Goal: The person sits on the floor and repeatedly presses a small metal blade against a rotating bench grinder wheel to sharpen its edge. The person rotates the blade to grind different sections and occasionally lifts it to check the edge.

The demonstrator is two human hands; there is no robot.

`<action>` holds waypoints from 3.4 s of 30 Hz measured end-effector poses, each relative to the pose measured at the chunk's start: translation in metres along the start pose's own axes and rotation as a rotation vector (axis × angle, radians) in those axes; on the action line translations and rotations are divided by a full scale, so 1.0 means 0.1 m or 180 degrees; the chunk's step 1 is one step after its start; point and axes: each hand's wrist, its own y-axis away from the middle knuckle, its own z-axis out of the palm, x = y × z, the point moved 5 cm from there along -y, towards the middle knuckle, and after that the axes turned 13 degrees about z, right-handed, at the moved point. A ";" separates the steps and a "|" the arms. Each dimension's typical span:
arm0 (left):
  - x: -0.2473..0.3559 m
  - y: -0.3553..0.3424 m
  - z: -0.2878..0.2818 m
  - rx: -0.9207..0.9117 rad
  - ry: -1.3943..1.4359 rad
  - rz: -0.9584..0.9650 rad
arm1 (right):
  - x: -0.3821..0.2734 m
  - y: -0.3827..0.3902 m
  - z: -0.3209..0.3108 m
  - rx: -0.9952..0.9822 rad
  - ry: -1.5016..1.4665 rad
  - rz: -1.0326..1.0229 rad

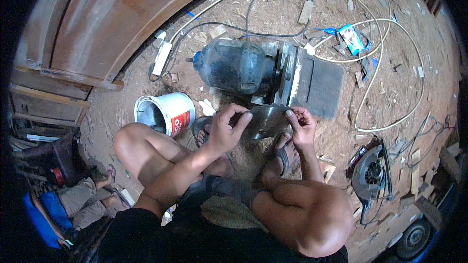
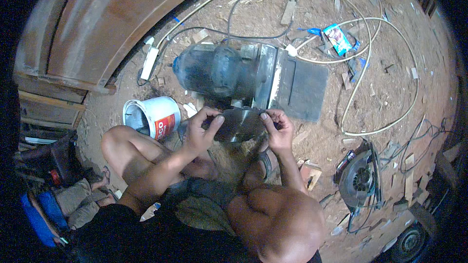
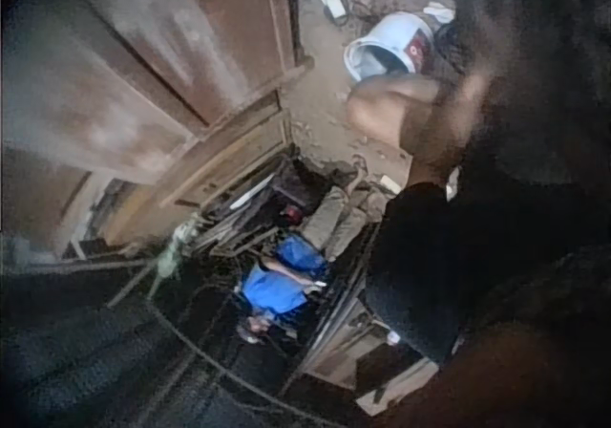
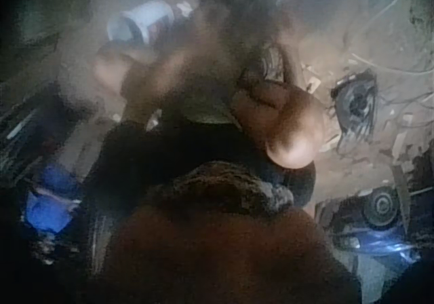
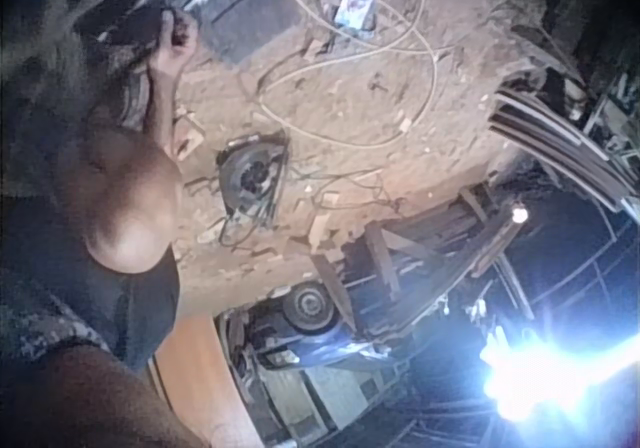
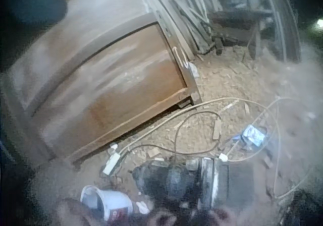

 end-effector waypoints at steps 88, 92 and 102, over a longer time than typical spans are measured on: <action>-0.51 0.18 0.20 -0.0156 0.0613 -0.0955 | -0.08 0.09 -0.05 -0.0090 0.0015 0.0178; -0.58 0.17 0.21 -0.0103 0.0370 -0.0833 | -0.10 0.10 -0.02 -0.0068 0.0066 0.0204; -0.73 0.21 0.31 -0.0129 0.1003 -0.1273 | -0.21 0.07 0.03 0.0004 0.0640 -0.0131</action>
